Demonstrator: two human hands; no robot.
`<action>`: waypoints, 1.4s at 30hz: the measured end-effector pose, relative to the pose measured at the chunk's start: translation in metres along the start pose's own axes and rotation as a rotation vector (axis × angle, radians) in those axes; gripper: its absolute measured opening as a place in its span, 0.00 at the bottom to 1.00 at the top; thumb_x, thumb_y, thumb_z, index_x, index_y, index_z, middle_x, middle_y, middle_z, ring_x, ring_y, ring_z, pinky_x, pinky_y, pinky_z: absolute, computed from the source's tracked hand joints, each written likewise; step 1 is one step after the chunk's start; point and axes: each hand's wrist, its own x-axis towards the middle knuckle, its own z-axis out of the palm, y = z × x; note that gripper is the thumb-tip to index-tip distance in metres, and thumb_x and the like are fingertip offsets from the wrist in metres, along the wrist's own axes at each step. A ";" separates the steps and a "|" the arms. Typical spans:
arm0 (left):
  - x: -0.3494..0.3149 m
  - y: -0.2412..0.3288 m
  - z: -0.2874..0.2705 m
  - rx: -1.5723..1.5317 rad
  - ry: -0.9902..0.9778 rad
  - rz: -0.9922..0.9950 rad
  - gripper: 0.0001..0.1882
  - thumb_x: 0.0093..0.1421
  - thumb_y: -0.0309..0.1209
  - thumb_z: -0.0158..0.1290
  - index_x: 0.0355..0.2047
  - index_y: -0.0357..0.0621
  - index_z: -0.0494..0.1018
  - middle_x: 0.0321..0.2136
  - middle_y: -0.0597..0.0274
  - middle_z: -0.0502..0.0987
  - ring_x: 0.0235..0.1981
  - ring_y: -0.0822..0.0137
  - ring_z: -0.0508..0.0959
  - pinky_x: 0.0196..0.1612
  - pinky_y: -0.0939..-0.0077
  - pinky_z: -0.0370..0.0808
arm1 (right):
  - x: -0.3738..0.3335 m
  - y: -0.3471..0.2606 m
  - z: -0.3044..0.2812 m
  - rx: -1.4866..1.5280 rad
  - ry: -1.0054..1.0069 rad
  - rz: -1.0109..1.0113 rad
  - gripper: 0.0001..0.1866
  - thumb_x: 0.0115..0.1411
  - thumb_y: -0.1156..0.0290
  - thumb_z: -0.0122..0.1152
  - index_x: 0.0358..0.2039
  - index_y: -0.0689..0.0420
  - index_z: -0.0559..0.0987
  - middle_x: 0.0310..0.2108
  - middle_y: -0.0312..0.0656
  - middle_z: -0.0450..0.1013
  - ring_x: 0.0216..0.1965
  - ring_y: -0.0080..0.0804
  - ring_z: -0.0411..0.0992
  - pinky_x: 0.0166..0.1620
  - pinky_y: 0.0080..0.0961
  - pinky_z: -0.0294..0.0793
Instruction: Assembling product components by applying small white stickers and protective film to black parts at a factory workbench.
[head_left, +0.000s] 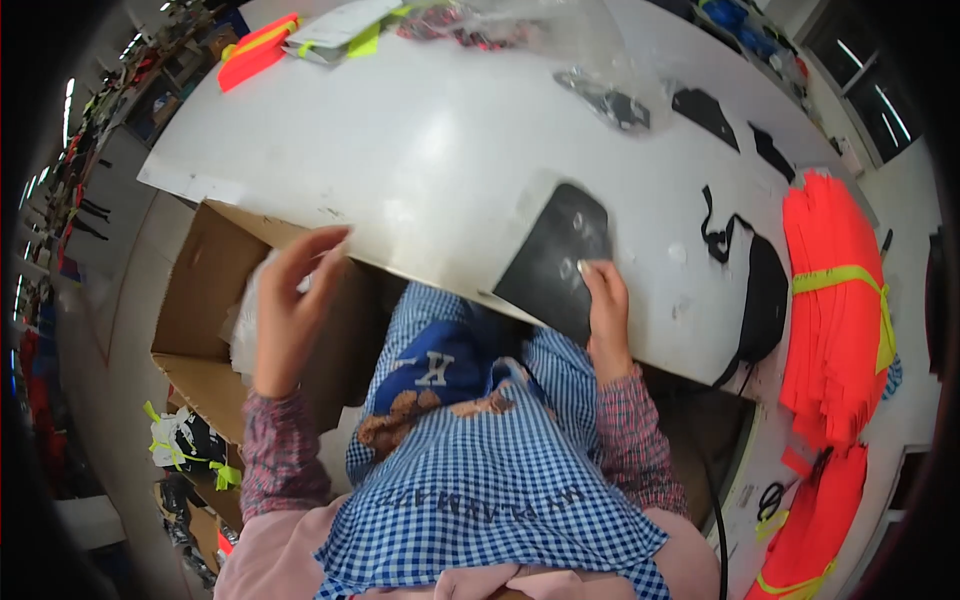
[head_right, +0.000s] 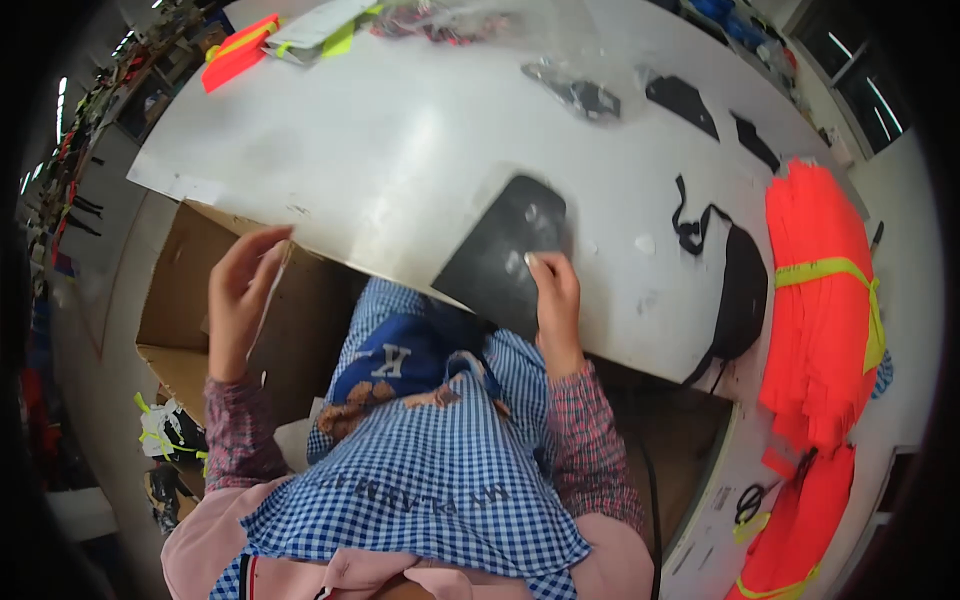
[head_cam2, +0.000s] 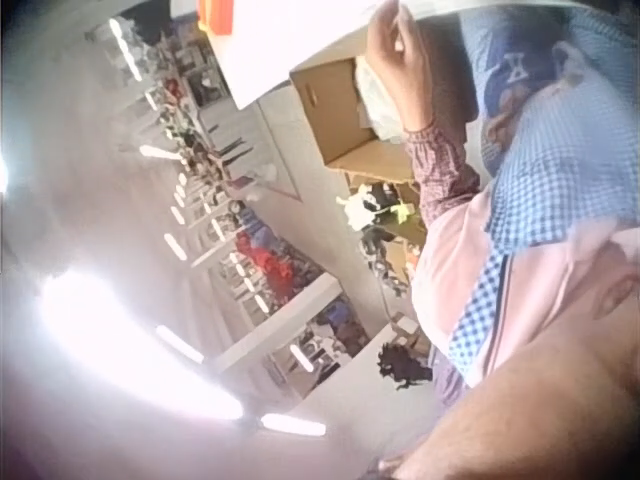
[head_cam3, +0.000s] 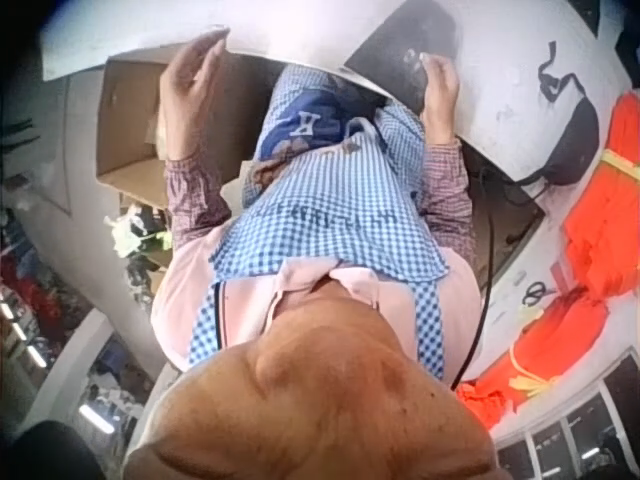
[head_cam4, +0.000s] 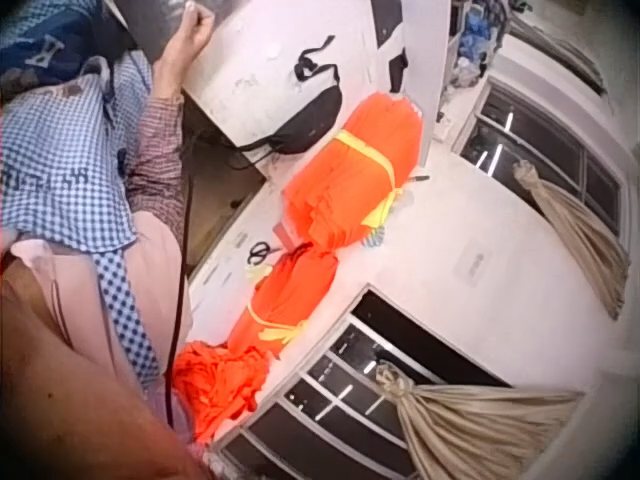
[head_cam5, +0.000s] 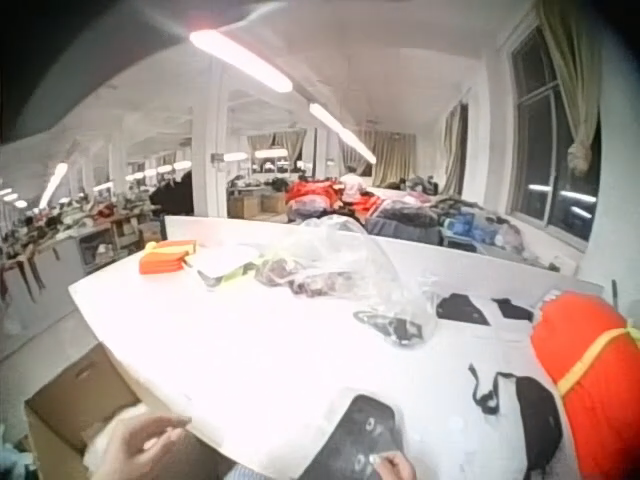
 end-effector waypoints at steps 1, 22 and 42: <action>0.000 0.004 0.020 -0.073 -0.043 -0.026 0.14 0.65 0.26 0.53 0.49 0.35 0.75 0.40 0.58 0.81 0.40 0.72 0.79 0.44 0.79 0.75 | 0.003 0.000 0.000 -0.049 -0.038 -0.016 0.07 0.64 0.70 0.58 0.35 0.61 0.76 0.30 0.31 0.71 0.33 0.17 0.67 0.39 0.16 0.67; -0.001 -0.090 0.186 0.266 -0.511 0.329 0.35 0.56 0.35 0.63 0.60 0.35 0.62 0.62 0.38 0.61 0.63 0.43 0.62 0.63 0.60 0.65 | 0.060 0.048 -0.015 -0.595 0.089 -0.152 0.11 0.57 0.64 0.63 0.32 0.60 0.79 0.26 0.42 0.77 0.30 0.33 0.75 0.37 0.29 0.73; -0.004 -0.096 0.179 0.167 -0.539 0.210 0.24 0.59 0.26 0.58 0.56 0.34 0.68 0.62 0.42 0.62 0.49 0.53 0.78 0.48 0.69 0.79 | 0.039 0.034 -0.010 -0.839 0.125 -0.303 0.09 0.59 0.66 0.60 0.32 0.59 0.77 0.28 0.46 0.78 0.29 0.41 0.77 0.36 0.36 0.75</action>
